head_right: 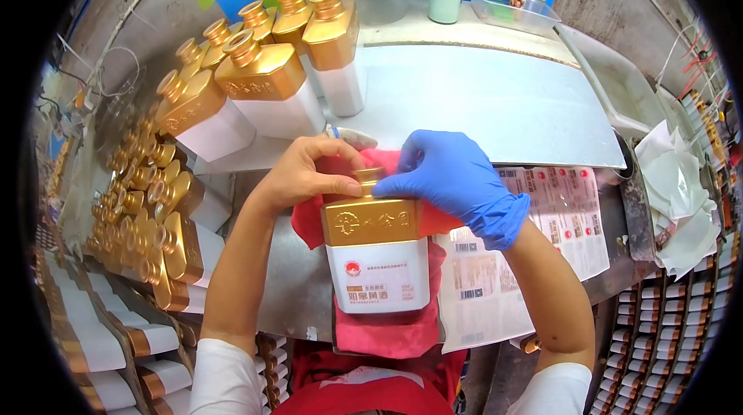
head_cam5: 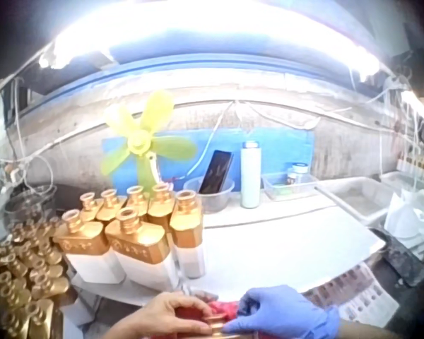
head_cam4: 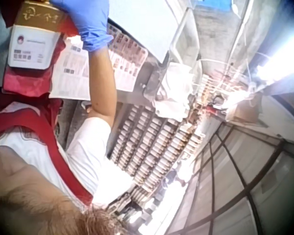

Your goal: The person applies adhesive labels to white and gold bottles. They pick up a bottle, align a label from a sheet, and smooth it onto the bottle's surface. The person then places the labeled bottle aside and repeats the process with another bottle.

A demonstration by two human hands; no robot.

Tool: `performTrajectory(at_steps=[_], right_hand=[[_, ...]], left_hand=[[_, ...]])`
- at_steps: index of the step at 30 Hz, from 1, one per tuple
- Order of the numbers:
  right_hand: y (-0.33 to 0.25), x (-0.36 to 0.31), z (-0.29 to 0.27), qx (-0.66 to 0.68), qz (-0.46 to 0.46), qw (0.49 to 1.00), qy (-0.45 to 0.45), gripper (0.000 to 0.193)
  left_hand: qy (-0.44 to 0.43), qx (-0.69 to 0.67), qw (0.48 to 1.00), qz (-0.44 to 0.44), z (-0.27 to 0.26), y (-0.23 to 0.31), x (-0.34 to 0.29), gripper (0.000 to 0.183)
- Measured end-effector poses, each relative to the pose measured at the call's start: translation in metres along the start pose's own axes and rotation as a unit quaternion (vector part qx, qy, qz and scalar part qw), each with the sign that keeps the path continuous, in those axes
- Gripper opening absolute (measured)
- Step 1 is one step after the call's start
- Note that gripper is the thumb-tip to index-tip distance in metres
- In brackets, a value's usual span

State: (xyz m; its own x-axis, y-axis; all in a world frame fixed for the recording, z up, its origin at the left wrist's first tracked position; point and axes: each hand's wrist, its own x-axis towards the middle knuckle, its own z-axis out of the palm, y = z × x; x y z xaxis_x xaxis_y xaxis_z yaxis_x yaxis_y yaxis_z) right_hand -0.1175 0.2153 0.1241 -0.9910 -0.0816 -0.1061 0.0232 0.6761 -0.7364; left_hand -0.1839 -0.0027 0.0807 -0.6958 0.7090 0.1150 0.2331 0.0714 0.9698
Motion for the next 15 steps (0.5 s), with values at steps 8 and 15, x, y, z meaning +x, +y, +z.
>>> performTrajectory(at_steps=[8,15], right_hand=[[0.008,0.017,-0.012,-0.025,-0.007,0.998,-0.055,0.041],[0.006,0.013,-0.005,-0.031,0.000,0.999,-0.012,0.039]], left_hand=[[-0.018,0.008,1.000,-0.009,-0.005,0.002,-0.002,0.025],[-0.052,-0.012,0.998,-0.033,-0.008,0.005,-0.002,0.022]])
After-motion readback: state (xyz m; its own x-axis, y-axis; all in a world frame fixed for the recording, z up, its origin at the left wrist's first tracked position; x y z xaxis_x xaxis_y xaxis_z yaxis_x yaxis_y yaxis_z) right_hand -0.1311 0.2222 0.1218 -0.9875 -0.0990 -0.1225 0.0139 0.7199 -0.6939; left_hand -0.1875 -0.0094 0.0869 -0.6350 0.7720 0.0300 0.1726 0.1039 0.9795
